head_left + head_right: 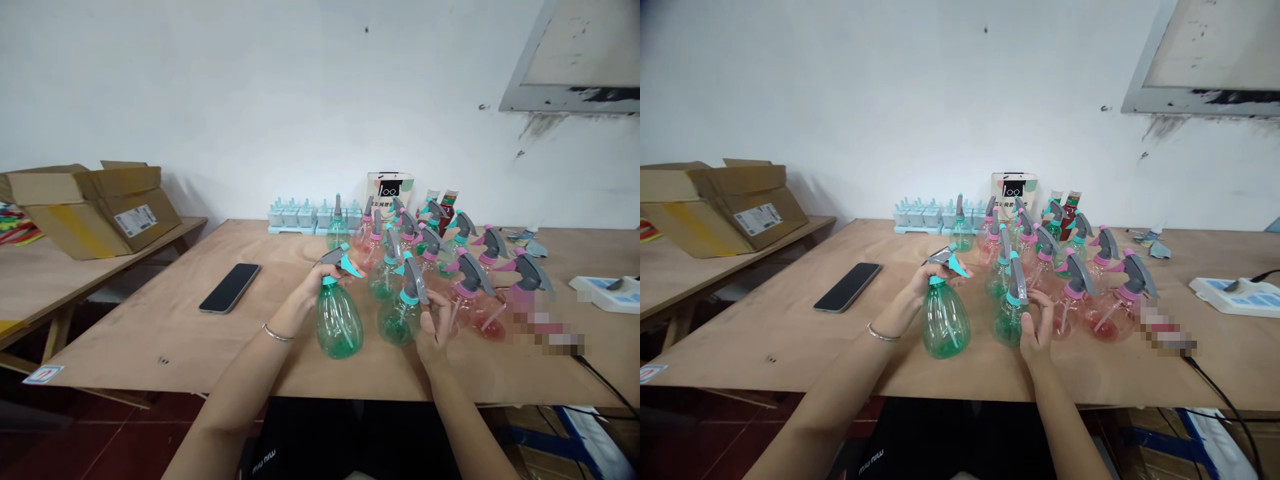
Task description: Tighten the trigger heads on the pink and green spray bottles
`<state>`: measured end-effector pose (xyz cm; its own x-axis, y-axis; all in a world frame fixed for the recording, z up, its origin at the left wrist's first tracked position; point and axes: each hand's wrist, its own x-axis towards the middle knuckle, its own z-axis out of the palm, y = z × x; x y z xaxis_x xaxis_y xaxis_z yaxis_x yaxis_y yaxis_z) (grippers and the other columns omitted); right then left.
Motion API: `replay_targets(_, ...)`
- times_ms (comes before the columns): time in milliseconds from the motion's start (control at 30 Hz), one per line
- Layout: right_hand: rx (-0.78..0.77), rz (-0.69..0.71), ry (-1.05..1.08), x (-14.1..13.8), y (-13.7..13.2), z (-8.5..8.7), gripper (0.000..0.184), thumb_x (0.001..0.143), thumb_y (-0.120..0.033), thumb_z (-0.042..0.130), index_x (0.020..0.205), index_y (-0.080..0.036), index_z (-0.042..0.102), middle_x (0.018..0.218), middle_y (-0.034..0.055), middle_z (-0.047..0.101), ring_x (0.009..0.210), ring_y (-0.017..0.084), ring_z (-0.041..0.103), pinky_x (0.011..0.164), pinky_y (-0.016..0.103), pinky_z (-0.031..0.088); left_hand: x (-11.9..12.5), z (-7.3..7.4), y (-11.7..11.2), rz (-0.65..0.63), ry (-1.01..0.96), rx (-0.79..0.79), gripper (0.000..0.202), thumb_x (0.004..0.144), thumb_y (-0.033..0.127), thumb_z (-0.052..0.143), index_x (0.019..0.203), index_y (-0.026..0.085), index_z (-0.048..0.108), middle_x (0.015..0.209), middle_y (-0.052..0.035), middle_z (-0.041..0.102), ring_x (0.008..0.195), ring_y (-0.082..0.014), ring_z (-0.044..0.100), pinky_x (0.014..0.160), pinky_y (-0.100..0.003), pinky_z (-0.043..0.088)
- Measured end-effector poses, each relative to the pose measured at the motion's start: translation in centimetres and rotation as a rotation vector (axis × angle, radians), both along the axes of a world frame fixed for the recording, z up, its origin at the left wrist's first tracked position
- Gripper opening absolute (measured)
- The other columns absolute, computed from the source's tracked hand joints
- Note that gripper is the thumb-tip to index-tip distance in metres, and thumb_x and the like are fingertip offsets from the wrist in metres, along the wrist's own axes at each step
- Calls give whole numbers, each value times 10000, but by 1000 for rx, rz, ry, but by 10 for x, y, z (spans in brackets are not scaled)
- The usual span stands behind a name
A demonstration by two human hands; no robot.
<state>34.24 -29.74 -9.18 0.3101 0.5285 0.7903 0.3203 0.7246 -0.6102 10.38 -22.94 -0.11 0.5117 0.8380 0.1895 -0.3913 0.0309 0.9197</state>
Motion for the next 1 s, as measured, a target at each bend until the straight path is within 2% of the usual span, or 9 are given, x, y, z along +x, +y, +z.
replay_targets(67, -16, -3, -8, 1, 1, -2, 315, 908, -415, 519, 1144, -210, 559, 1121, 95, 587, 1095, 261, 566, 973, 491, 442, 4, 1, -4, -24, -5, -39, 303, 519, 169, 556, 793, 143, 684, 787, -70, 716, 814, -232, 674, 729, -312, 507)
replay_targets(200, -30, -10, -11, 1, 1, -3, 311, 917, -411, 511, 1148, -208, 553, 1124, 98, 581, 1108, 264, 559, 991, 504, 425, 6, 0, -6, 13, -67, -114, 251, 490, 173, 551, 706, 129, 672, 670, -48, 686, 583, -139, 590, 561, -232, 440)
replay_targets(267, -20, -13, -13, 1, 1, -3, 301, 918, -404, 514, 1146, -212, 556, 1120, 96, 581, 1103, 262, 561, 985, 496, 429, 6, 1, -6, 26, -74, -118, 202, 467, 184, 547, 630, 125, 648, 591, -42, 648, 525, -118, 547, 508, -213, 402)
replay_targets(333, -18, -18, -23, 1, 1, -2, 292, 919, -395, 517, 1147, -217, 557, 1117, 93, 584, 1097, 259, 563, 978, 486, 432, 7, 2, -6, 37, -90, -103, 206, 454, 190, 550, 623, 127, 652, 590, -41, 649, 545, -128, 561, 512, -212, 408)
replay_targets(533, -30, -46, -34, 0, 0, 0, 291, 915, -405, 524, 1133, -215, 553, 1095, 87, 594, 1059, 248, 577, 942, 459, 454, 10, 1, -6, 47, -73, -103, 297, 495, 159, 583, 770, 142, 694, 779, -51, 722, 692, -169, 623, 587, -229, 441)
replay_targets(667, -49, -61, -40, 0, -1, 1, 302, 908, -413, 533, 1130, -208, 546, 1092, 90, 596, 1053, 247, 580, 934, 458, 459, 7, -2, -4, 102, -136, -34, 227, 487, 185, 538, 674, 131, 655, 654, -48, 668, 562, -128, 542, 536, -232, 395)
replay_targets(767, -66, -48, -37, 0, -2, 2, 296, 911, -406, 530, 1134, -212, 541, 1098, 88, 593, 1050, 242, 580, 929, 449, 460, 5, -1, -4, 113, -136, 3, 184, 477, 201, 527, 618, 131, 624, 603, -52, 631, 572, -138, 548, 536, -238, 395)
replay_targets(933, -59, -61, -42, -2, -2, 3, 277, 913, -387, 532, 1127, -212, 538, 1076, 80, 593, 1018, 231, 589, 906, 432, 472, 7, 2, -8, 119, -111, -6, 319, 514, 177, 551, 806, 160, 676, 720, -35, 681, 655, -165, 610, 587, -249, 438)
replay_targets(1000, -51, -63, -43, -2, -2, 3, 270, 913, -374, 536, 1129, -213, 538, 1068, 74, 592, 1007, 226, 591, 900, 426, 475, 9, 2, -9, 115, -111, 14, 318, 521, 181, 562, 818, 166, 674, 714, -33, 676, 661, -172, 611, 605, -262, 445)
